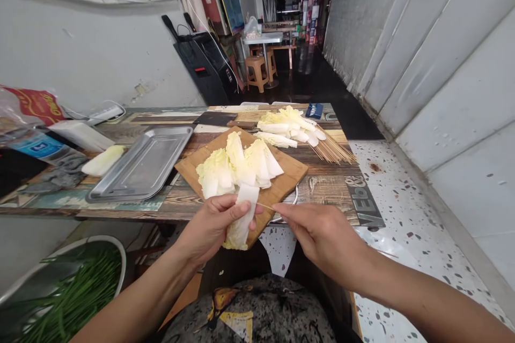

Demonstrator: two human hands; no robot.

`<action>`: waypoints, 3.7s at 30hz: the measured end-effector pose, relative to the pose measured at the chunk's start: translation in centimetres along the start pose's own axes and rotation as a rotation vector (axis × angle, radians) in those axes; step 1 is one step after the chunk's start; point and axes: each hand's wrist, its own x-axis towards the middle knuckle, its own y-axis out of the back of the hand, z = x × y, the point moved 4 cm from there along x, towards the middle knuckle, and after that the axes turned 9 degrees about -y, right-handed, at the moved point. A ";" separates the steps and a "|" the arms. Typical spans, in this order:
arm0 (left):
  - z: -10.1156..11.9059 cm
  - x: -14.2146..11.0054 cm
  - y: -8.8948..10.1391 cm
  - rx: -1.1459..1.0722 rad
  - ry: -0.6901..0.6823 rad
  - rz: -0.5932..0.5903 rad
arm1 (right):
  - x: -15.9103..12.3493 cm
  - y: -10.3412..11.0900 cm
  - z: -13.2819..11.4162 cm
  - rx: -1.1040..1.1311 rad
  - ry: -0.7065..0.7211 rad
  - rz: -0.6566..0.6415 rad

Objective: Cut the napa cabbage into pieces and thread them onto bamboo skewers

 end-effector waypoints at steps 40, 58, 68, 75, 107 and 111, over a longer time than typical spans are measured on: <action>4.6 12.9 1.7 1.753 -0.417 -0.688 | -5.2 4.9 9.2 0.094 -0.425 0.490; 2.9 13.8 2.2 1.767 -0.501 -0.862 | -5.5 2.9 9.6 0.182 -0.515 0.513; 8.1 12.9 1.9 1.124 -0.707 -0.234 | -3.8 2.7 7.2 0.128 -0.381 0.529; 8.4 8.4 0.8 0.117 -0.314 -0.185 | -1.7 3.4 3.4 -0.037 -0.138 0.486; 4.9 6.1 1.1 -0.089 -0.080 -0.181 | -1.2 2.0 2.8 -0.032 -0.109 0.276; 4.7 6.1 1.2 -0.088 -0.080 -0.195 | -1.1 2.0 2.8 -0.039 -0.108 0.273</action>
